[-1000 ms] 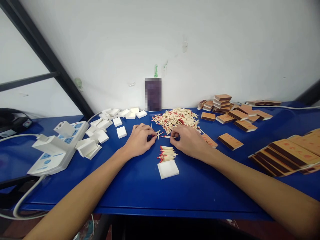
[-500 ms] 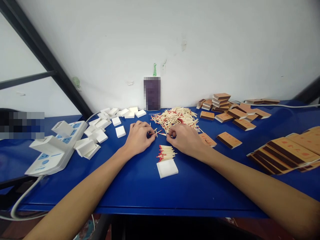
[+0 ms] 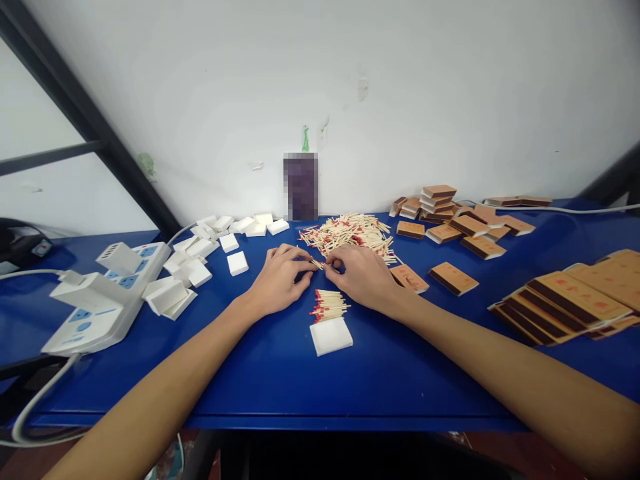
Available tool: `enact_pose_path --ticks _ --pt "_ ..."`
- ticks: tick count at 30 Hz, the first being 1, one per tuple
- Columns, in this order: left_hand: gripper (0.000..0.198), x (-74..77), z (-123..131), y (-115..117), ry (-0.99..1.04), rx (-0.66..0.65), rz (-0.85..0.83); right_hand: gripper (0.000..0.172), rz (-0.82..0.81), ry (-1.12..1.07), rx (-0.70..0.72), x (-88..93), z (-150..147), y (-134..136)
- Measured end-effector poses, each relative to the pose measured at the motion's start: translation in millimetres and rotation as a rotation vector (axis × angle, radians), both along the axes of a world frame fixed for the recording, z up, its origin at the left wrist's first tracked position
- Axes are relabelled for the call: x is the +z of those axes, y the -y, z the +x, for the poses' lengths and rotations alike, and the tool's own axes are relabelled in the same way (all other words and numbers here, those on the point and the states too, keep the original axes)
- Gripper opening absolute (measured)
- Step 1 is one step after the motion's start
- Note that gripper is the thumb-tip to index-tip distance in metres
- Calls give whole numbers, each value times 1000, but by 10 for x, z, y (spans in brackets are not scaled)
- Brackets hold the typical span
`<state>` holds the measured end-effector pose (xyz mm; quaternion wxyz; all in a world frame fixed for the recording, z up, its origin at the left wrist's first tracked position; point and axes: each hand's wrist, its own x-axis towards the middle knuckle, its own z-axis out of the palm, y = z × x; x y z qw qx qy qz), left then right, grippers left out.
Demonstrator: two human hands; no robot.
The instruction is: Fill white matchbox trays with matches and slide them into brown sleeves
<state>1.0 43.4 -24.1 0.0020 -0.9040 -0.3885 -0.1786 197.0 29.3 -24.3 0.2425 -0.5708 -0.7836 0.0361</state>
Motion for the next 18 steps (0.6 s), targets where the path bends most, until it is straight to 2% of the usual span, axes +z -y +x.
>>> enact_pose_path --ticks 9,13,18 --pt "24 -6 -4 -15 124 -86 -58 21 37 48 203 -48 43 -64" --pt "23 2 1 -17 192 -125 -72 21 42 40 221 -65 45 -72" --pt "18 -9 -7 -19 214 -110 -91 17 31 16 258 -72 55 -91"
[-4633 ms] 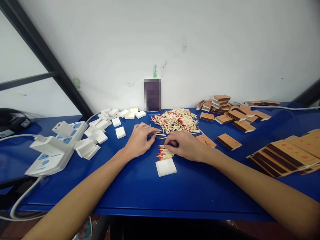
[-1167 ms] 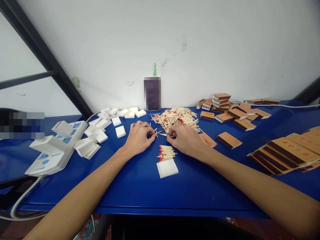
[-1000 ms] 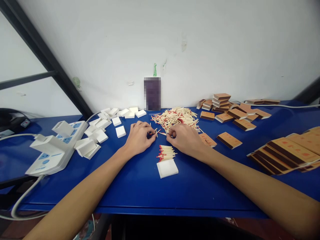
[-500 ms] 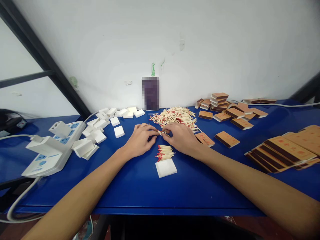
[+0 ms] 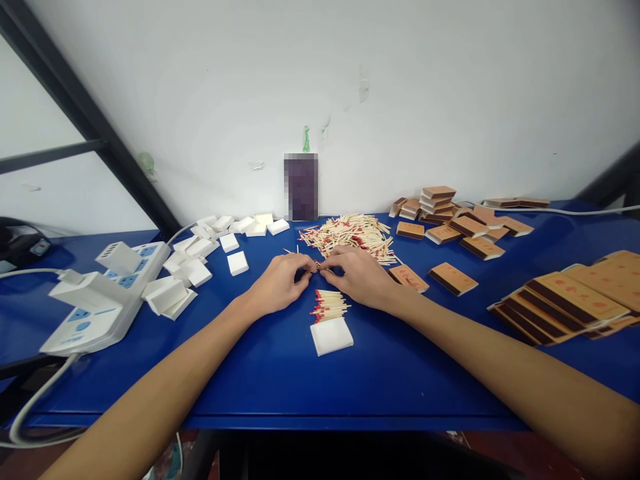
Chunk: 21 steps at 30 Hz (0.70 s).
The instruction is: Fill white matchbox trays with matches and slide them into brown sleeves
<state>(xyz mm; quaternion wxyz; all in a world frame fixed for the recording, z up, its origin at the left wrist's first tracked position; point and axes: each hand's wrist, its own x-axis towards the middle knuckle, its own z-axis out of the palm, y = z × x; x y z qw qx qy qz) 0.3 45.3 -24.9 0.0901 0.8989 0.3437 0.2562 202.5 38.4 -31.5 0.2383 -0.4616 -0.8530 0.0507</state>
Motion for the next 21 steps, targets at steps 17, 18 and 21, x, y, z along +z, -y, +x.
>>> enact_pose_path --ticks 17,18,21 --pt "21 -19 -35 -12 -42 78 73 23 -54 -98 232 30 209 85" --pt "19 -10 -36 0 -82 69 81 25 -70 -106 242 37 211 95" --pt "16 21 -32 40 -154 57 84 27 -107 -127 248 56 216 119"
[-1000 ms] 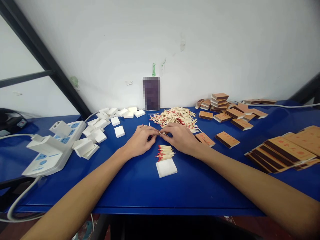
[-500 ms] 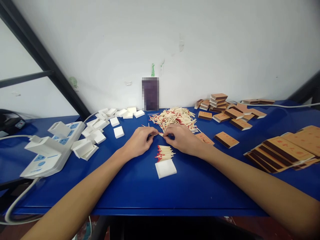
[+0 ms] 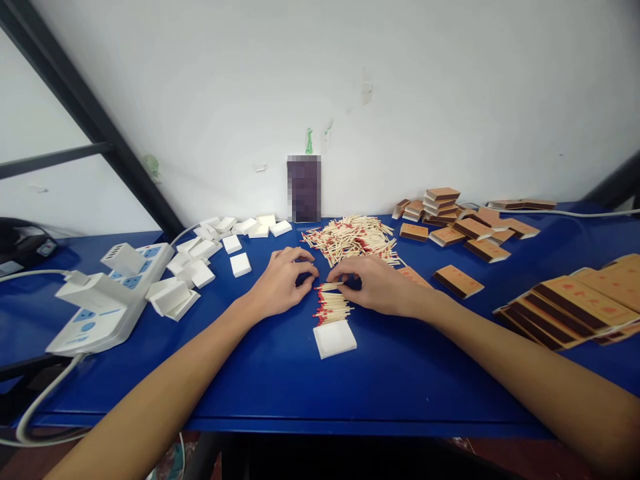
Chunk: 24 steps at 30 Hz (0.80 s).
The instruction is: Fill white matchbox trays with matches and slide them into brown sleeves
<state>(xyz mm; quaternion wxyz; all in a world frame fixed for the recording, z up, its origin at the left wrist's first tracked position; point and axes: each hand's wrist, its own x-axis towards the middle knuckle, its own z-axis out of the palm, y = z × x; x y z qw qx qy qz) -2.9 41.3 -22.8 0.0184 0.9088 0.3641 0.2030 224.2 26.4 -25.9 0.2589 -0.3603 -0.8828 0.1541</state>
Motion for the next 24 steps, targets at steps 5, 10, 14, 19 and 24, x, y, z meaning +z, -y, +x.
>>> enact_pose_path --ticks 5,10,14,19,24 --pt "13 28 22 55 -4 -13 -12 21 -31 -31 -1 14 -16 22" --pt "15 21 27 49 -3 4 26 20 -44 -57 1 32 -61 53" --pt "20 29 -11 -5 45 182 83 22 -102 -101 5 67 -87 87" --pt "18 66 -69 -47 17 319 108 21 -59 -141 -131 51 -90 52" --pt "16 49 -82 -51 -54 272 67 23 -26 -76 -175 -16 -134 -39"
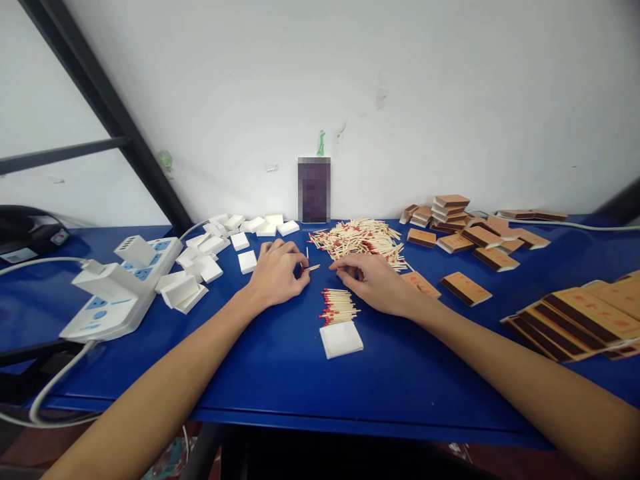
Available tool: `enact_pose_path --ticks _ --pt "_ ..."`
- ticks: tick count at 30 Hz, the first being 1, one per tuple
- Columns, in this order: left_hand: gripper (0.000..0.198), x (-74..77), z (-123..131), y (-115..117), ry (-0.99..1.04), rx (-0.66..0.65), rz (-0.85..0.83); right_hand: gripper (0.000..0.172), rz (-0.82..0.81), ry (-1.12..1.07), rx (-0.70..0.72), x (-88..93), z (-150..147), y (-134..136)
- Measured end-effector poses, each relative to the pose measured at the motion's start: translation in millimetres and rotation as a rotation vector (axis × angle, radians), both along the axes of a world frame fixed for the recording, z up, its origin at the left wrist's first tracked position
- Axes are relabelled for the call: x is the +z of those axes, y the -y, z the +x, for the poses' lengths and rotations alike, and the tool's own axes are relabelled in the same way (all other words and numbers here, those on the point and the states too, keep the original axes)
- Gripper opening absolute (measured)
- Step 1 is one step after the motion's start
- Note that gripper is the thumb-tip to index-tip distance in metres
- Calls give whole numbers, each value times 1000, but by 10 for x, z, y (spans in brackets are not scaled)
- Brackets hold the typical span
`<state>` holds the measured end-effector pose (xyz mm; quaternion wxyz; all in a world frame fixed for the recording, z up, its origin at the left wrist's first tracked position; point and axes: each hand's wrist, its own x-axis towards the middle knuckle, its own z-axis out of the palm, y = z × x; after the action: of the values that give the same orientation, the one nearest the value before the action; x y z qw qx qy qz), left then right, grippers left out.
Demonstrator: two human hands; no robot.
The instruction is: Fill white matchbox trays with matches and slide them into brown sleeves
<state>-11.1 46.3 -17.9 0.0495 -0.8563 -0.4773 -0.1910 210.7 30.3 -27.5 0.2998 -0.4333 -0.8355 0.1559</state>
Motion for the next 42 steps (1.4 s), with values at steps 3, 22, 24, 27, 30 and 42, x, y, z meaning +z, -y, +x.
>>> enact_pose_path --ticks 3,22,24,27,30,42 --pt "18 -21 38 24 -11 -76 -45 25 41 72 39 -29 -48 -56" --pt "48 -46 -77 -154 -97 -121 -165 17 57 172 14 -9 -74 -137" --pt "47 -24 -72 -141 -87 -163 -176 18 74 184 -9 -8 -52 -126" --pt "45 9 -65 -94 -71 -225 -193 18 86 184 -33 -13 -16 -104" --pt "43 34 -27 -28 -68 -307 -214 18 86 185 -16 -19 11 -88" --pt "33 19 0 13 13 -345 -174 29 117 175 50 -91 34 -84"
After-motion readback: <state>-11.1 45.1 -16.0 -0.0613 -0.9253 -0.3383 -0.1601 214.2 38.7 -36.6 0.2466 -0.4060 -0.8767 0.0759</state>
